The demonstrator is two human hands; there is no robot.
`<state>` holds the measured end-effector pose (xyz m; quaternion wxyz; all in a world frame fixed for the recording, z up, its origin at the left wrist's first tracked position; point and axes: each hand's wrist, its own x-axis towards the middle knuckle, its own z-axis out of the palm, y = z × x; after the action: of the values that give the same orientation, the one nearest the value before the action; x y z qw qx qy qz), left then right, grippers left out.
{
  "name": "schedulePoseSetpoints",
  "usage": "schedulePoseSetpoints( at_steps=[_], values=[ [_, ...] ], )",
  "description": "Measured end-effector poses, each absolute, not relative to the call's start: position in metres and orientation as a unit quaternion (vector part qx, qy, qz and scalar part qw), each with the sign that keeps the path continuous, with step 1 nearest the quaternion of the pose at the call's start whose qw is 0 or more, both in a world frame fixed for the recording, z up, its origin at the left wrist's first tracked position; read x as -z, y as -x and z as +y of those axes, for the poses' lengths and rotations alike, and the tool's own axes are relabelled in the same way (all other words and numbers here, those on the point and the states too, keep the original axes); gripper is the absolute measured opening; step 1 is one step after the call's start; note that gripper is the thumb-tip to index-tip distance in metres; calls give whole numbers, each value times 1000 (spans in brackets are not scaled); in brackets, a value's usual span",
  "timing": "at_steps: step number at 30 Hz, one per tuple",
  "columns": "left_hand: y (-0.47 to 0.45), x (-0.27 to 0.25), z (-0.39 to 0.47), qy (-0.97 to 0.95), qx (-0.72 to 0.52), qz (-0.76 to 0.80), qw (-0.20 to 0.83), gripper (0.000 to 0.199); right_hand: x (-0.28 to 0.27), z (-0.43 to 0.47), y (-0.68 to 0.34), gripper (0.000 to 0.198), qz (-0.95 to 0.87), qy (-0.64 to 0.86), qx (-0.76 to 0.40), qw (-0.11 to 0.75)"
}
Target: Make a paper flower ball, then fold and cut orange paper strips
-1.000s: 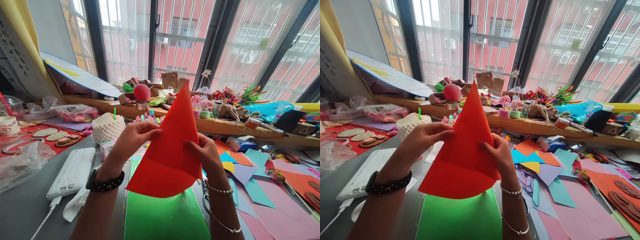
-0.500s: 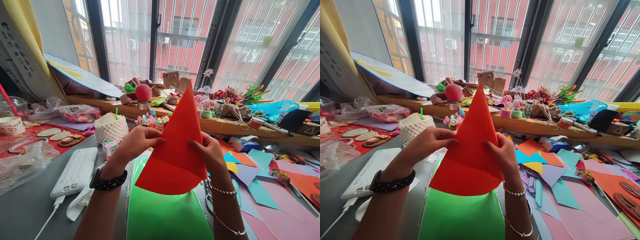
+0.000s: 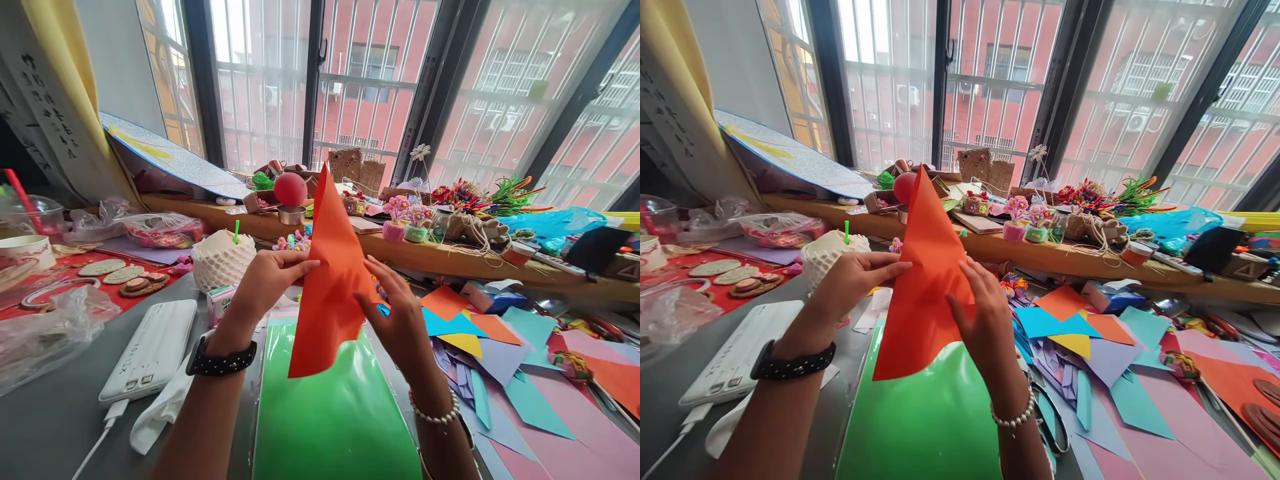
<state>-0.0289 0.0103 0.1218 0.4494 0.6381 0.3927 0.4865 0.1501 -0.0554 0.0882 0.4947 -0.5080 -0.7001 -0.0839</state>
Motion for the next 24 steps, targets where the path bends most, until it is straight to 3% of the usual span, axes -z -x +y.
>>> schedulePoseSetpoints(
  at_steps=[3,6,9,12,17,24],
  values=[
    [29,-124,8,-650,-471,398,444,34,-77,-38,-164,49,-640,546,37,539],
    [30,-126,6,-662,-445,382,468,34,-76,-35,-175,55,-614,546,-105,560],
    [31,-126,8,-664,-426,364,495,35,-79,-38,-181,50,-590,500,-287,565],
    [32,-122,12,-668,-431,367,483,35,-82,-42,-184,44,-550,478,-393,561],
    [30,-117,21,-692,-415,405,430,27,-83,-45,-188,40,-522,502,-432,537],
    [39,-92,39,-657,-319,418,540,30,-72,-36,-187,36,-561,543,-434,450]
  ],
)
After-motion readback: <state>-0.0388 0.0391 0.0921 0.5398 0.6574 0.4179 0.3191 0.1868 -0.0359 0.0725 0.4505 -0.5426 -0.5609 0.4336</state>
